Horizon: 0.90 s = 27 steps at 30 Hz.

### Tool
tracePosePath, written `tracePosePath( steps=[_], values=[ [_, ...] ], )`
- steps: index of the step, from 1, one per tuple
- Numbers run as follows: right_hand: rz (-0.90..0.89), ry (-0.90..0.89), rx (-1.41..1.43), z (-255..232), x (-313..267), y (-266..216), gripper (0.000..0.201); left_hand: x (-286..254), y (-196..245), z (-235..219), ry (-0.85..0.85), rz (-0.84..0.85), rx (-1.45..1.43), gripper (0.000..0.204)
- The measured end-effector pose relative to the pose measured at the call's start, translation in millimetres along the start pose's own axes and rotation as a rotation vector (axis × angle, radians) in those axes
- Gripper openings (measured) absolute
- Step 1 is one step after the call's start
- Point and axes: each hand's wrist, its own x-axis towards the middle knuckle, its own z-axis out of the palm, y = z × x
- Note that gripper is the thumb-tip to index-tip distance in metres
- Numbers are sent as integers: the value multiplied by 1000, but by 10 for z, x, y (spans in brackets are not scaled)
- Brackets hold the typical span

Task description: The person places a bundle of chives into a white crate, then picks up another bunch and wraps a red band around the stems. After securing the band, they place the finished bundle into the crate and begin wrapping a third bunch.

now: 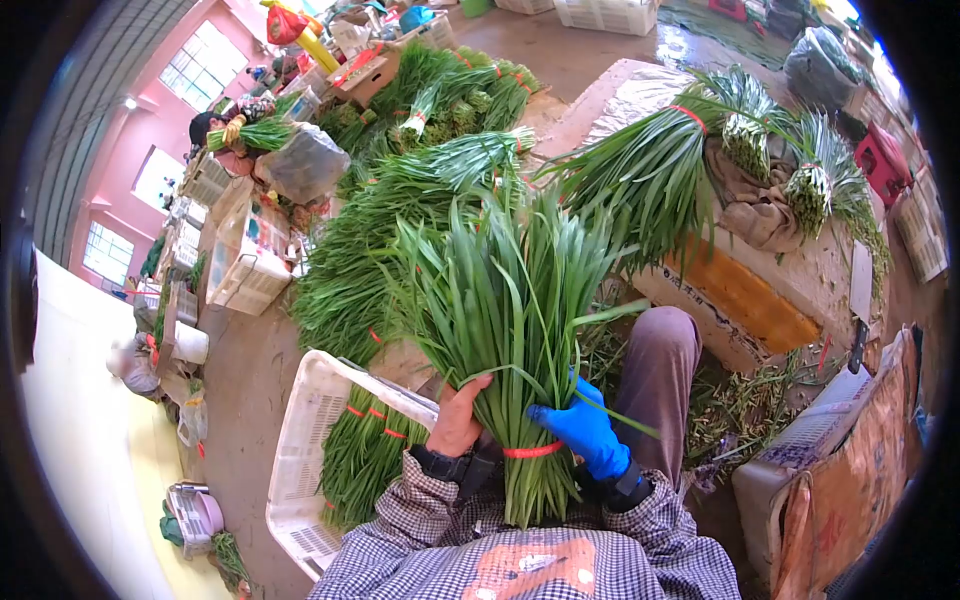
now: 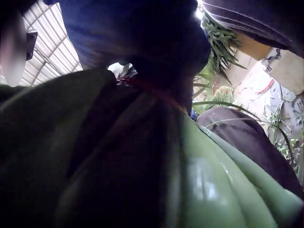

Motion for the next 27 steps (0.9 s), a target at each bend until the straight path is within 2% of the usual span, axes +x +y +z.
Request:
tracePosePath(
  steps=[3, 6, 9, 11, 14, 16, 18, 20, 21, 22, 24, 26, 27],
  values=[
    [112, 20, 104, -21, 3, -3, 42, -35, -69, -176, -4, 9, -109, 23],
    [103, 30, 90, -26, 24, 17, 38, -21, -117, -243, 46, 3, -132, 21],
    [121, -6, 146, -48, 40, 84, 42, -17, -101, -250, 42, -14, -155, 19],
    [127, -13, 115, -55, 50, 77, 41, -27, -112, -297, 95, -98, -200, 18],
    [125, -9, 61, -64, 60, 92, 39, -27, -164, -349, 80, -21, -152, 19],
    [116, -3, 40, -69, 85, 126, 38, 4, -178, -371, 83, -60, -218, 17],
    [95, 6, 0, -84, 112, 190, 36, 50, -205, -394, 124, 49, -29, 19],
    [117, 10, 1, -78, 132, 231, 35, 27, -79, -392, 141, 15, 66, 19],
    [132, 18, 0, -79, 143, 240, 34, 41, -49, -452, 97, 77, 262, 20],
    [135, 18, 1, -81, 148, 237, 34, 60, -24, -516, 47, 138, 459, 22],
    [154, 19, 31, -85, 142, 214, 34, -10, 96, -625, 77, 87, 497, 28],
    [157, 18, 23, -80, 141, 187, 35, -175, 314, -614, 20, 41, 718, 48],
    [157, 14, 14, -75, 145, 172, 36, -180, 300, -634, -77, 106, 518, 66]
  ],
)
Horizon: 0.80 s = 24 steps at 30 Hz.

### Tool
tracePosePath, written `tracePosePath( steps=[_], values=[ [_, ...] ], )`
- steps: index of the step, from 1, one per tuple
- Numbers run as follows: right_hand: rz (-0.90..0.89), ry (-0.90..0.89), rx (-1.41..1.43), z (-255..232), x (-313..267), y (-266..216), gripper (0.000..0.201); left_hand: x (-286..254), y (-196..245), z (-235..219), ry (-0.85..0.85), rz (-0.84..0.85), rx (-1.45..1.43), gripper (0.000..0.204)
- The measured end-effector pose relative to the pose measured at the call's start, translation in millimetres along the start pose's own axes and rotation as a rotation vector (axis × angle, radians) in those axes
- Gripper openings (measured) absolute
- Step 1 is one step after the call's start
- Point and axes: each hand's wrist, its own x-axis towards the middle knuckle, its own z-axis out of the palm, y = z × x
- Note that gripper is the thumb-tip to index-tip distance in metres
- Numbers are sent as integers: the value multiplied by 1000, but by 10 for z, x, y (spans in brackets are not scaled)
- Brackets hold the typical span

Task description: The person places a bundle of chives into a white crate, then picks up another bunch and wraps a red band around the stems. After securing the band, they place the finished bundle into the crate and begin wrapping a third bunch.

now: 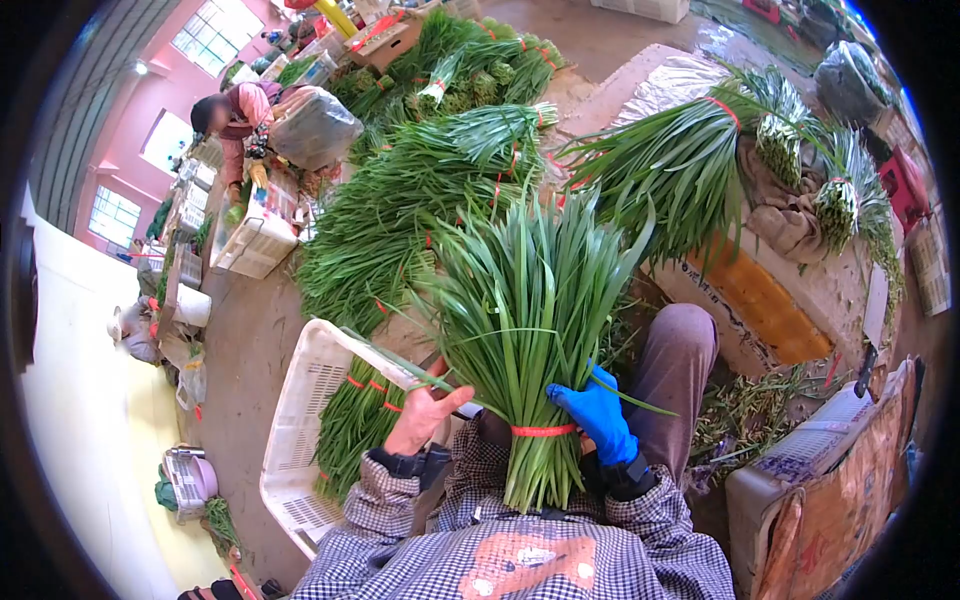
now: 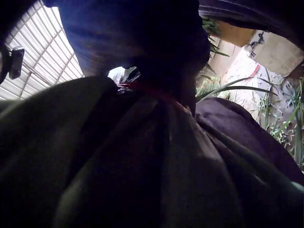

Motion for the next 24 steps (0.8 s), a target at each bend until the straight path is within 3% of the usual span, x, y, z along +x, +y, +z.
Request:
tracePosePath(
  steps=[1, 3, 4, 5, 7, 8, 9, 11, 12, 14, 17, 24],
  values=[
    [3, -1, 2, 4, -1, -21, 36, -64, 66, -20, 1, -3, 2, 66],
    [10, -34, 46, 7, -5, -51, 40, -255, 279, -128, -69, -225, 141, 79],
    [12, -35, 47, 9, 0, -38, 40, -291, 304, -192, -53, -204, 405, 64],
    [15, -32, 56, 11, 10, -15, 41, -327, 342, -220, -53, -205, 407, 64],
    [20, -27, 69, 13, 19, -4, 42, -419, 431, -226, -203, -382, 477, 50],
    [30, -27, 67, 12, 28, -14, 42, -492, 390, -123, -213, -278, 294, 31],
    [47, -38, 63, 29, 19, -5, 42, -511, 565, 145, -318, -134, 364, 17],
    [32, -58, 44, 19, 28, 22, 43, -296, 659, 454, -295, 594, 684, 17],
    [16, -67, 25, 6, 30, 32, 43, -186, 656, 566, -291, 595, 683, 17],
    [-2, -61, 80, 21, 19, 34, 43, 30, 626, 722, -160, 804, 949, 23],
    [-10, -40, 125, -8, -3, 35, 43, 273, 426, 642, -101, 829, 1168, 20],
    [10, -62, 99, -28, 17, 0, 43, 266, 348, 437, -62, 671, 1170, 17]
  ],
)
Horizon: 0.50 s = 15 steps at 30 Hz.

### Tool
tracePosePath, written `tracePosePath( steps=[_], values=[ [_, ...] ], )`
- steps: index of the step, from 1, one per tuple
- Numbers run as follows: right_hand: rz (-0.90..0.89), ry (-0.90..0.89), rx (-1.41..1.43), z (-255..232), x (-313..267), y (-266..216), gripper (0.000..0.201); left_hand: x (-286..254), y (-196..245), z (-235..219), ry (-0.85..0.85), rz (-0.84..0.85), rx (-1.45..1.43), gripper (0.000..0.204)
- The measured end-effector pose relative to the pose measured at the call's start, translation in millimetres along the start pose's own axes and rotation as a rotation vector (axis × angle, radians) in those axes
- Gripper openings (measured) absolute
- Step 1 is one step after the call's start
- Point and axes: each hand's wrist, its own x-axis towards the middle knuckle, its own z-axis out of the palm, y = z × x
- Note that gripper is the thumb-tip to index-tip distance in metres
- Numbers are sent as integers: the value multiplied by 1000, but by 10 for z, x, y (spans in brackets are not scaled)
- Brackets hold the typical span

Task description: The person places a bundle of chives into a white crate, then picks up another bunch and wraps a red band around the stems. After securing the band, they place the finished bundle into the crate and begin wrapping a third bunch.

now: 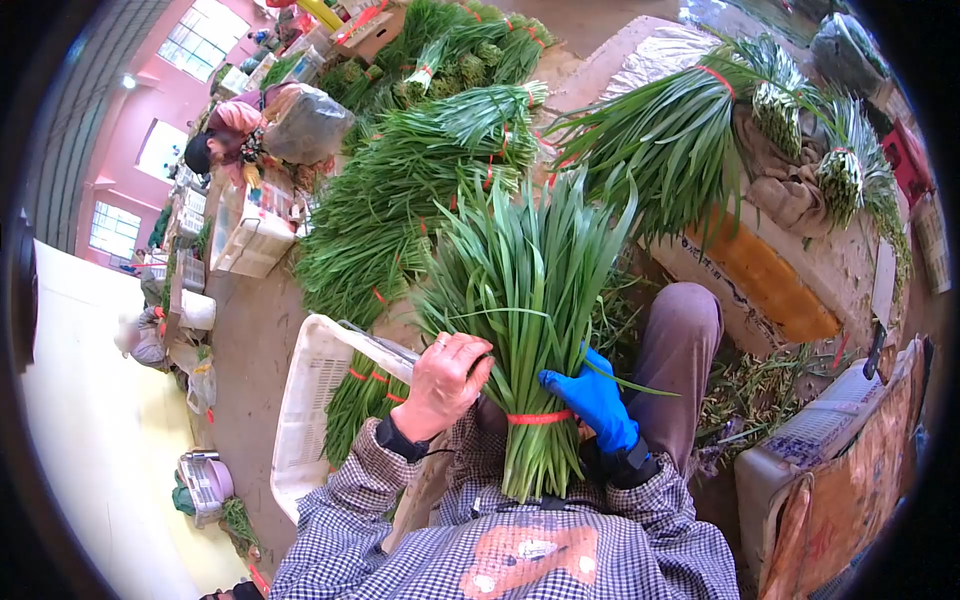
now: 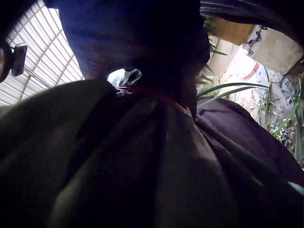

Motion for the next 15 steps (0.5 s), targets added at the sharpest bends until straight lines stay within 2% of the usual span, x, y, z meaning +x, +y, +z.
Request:
tracePosePath(
  steps=[3, 5, 7, 9, 13, 15],
  values=[
    [22, -10, -21, 24, 2, -32, 43, 5, -101, -4, 4, -38, -54, 18],
    [11, -12, -21, 24, 4, -17, 43, 20, -161, 32, 30, -233, -244, 19],
    [-2, -13, -23, 25, 12, -7, 43, 56, -258, 73, -4, -275, -296, 24],
    [-6, -11, -19, 19, 12, -1, 44, 124, -307, 95, -71, -409, -451, 28],
    [-28, 10, -11, 31, 6, -18, 44, 310, -213, 13, -169, -364, -299, 33],
    [-21, 0, 31, 32, 6, -37, 45, 377, -170, 30, -159, -371, -335, 36]
  ],
)
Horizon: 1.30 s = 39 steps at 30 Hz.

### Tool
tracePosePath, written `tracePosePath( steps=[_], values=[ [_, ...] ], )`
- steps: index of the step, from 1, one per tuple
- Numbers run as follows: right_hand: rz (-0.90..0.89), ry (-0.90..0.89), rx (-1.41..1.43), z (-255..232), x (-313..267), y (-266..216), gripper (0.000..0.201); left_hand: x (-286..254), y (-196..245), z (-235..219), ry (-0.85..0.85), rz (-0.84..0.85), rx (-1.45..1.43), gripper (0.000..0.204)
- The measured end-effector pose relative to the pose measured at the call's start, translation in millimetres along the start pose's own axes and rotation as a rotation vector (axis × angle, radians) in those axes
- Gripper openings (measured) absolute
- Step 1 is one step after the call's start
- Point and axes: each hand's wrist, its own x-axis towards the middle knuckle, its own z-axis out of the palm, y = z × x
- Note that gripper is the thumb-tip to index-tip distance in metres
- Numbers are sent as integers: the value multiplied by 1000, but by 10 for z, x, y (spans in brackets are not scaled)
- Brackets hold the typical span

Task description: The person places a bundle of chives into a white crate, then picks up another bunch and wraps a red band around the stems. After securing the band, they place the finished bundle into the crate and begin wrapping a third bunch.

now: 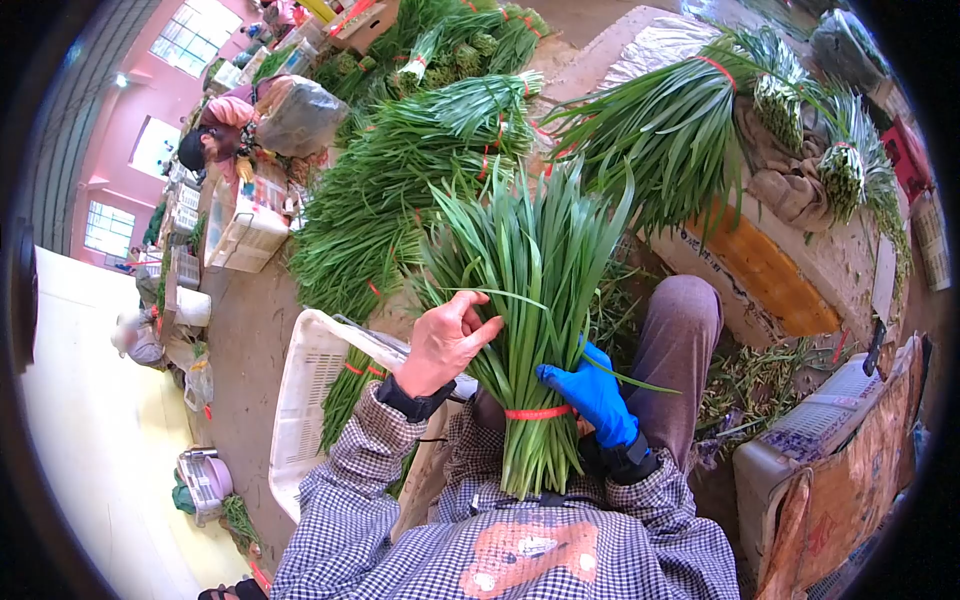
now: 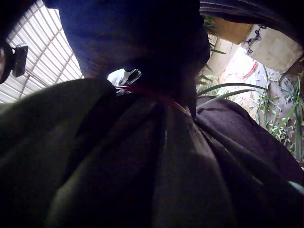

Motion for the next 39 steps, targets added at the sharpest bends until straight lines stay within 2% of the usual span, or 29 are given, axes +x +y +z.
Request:
tracePosePath(
  steps=[2, 6, 9, 15, 25, 27, 31, 33, 37, 39],
  values=[
    [-10, -4, -8, -20, 13, 32, 45, 42, 17, 36, 130, 230, 186, 36],
    [-7, 3, -9, -12, 9, 7, 46, 58, 8, 75, 180, 284, 206, 41],
    [4, 4, -7, -7, 12, -8, 46, 57, -68, 67, 78, 213, 229, 44],
    [27, -15, -30, -26, 18, 4, 44, 76, -35, 53, 8, 224, 336, 46],
    [21, -14, 3, -29, 21, 35, 45, 46, -95, 80, 79, 269, 372, 44],
    [7, -12, -26, -32, 22, 32, 46, 52, -115, 76, 59, 191, 298, 47],
    [34, -22, 5, -40, 23, 65, 46, 31, -100, 54, 83, 194, 274, 48],
    [29, -27, 51, -38, 25, 70, 45, 20, -29, 6, -43, 97, 259, 49],
    [30, -16, 3, -41, 33, 71, 45, 38, -12, 7, -52, 121, 280, 46],
    [29, -13, 4, -43, 32, 80, 45, 42, -10, 12, -23, 171, 269, 39]
  ],
)
